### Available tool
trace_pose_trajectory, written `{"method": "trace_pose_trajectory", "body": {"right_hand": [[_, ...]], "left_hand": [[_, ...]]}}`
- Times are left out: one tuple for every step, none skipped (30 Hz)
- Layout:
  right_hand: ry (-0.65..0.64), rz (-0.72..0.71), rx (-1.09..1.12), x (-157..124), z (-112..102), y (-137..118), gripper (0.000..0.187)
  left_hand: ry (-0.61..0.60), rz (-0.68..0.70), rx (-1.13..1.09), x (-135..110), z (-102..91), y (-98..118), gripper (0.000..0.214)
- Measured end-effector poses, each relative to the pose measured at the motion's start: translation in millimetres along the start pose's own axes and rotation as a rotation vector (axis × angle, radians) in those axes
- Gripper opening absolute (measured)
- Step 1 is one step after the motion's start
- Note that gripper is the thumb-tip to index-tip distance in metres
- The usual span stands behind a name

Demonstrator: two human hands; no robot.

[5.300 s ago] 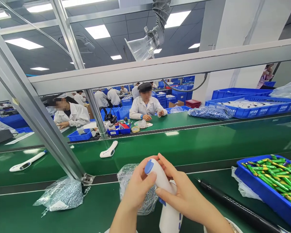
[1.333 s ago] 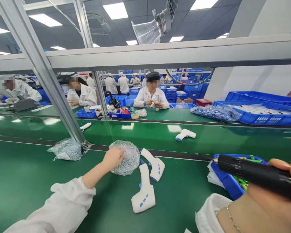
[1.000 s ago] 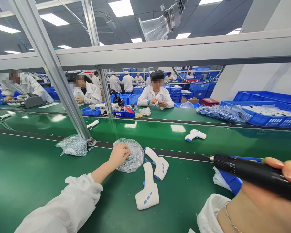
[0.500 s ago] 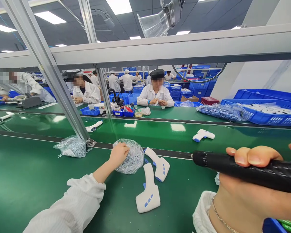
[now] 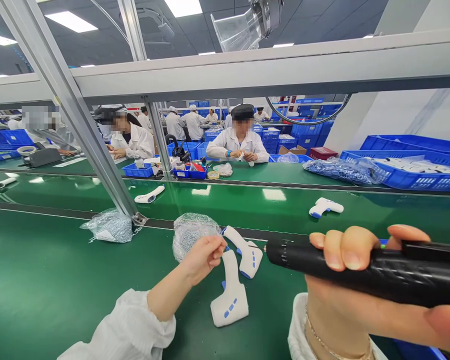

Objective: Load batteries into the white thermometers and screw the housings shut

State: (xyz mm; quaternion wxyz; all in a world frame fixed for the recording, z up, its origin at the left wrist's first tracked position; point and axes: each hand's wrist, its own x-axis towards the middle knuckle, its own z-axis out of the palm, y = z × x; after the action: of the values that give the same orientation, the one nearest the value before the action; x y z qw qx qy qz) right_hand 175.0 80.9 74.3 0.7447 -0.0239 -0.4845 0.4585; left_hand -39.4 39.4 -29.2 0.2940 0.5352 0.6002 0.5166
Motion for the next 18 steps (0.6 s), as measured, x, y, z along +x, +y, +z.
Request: {"method": "trace_pose_trajectory", "body": {"right_hand": [[-0.031, -0.003, 0.031, -3, 5, 1, 0.053], [-0.055, -0.012, 0.049, -5, 9, 1, 0.051], [-0.070, -0.015, 0.062, -7, 12, 1, 0.049], [-0.086, -0.010, 0.076, -7, 14, 1, 0.048], [-0.091, 0.015, 0.096, -7, 15, 1, 0.048], [-0.102, 0.046, 0.123, -7, 15, 0, 0.048], [-0.115, 0.079, 0.150, -6, 14, -1, 0.048], [-0.120, 0.113, 0.174, -6, 13, -3, 0.048], [-0.122, 0.145, 0.194, -7, 12, -4, 0.048], [-0.122, 0.167, 0.209, -7, 12, -5, 0.048], [-0.125, 0.185, 0.217, -7, 12, -5, 0.048], [-0.138, 0.195, 0.222, -7, 13, -6, 0.047], [-0.152, 0.201, 0.226, -8, 14, -6, 0.047], [-0.166, 0.202, 0.229, -7, 17, -6, 0.046], [-0.172, 0.203, 0.229, -7, 19, -5, 0.045], [-0.177, 0.206, 0.227, -6, 21, -5, 0.044], [-0.185, 0.208, 0.223, -6, 23, -5, 0.043], [-0.189, 0.205, 0.218, -5, 25, -5, 0.043]], "left_hand": [[-0.020, 0.014, -0.035, -5, 4.8, 4, 0.056], [-0.034, 0.030, -0.059, -9, 8.0, 8, 0.055], [-0.041, 0.040, -0.078, -13, 9.6, 12, 0.052], [-0.035, 0.075, -0.078, -17, 9.9, 16, 0.047], [-0.015, 0.156, -0.047, -19, 9.0, 19, 0.040], [0.018, 0.284, 0.016, -21, 7.3, 22, 0.032], [0.057, 0.450, 0.105, -23, 5.1, 26, 0.024], [0.094, 0.631, 0.210, -24, 2.7, 29, 0.017], [0.125, 0.799, 0.316, -25, 0.4, 33, 0.013], [0.146, 0.928, 0.407, -25, -1.6, 36, 0.010], [0.159, 1.001, 0.474, -26, -3.2, 40, 0.008], [0.165, 1.043, 0.526, -26, -4.6, 42, 0.008], [0.169, 1.069, 0.569, -26, -5.6, 45, 0.008], [0.173, 1.088, 0.605, -26, -6.3, 47, 0.008], [0.175, 1.103, 0.635, -26, -6.8, 48, 0.008], [0.174, 1.117, 0.658, -27, -7.2, 49, 0.008], [0.173, 1.126, 0.674, -27, -7.5, 50, 0.008], [0.172, 1.132, 0.684, -27, -7.7, 51, 0.007]]}}
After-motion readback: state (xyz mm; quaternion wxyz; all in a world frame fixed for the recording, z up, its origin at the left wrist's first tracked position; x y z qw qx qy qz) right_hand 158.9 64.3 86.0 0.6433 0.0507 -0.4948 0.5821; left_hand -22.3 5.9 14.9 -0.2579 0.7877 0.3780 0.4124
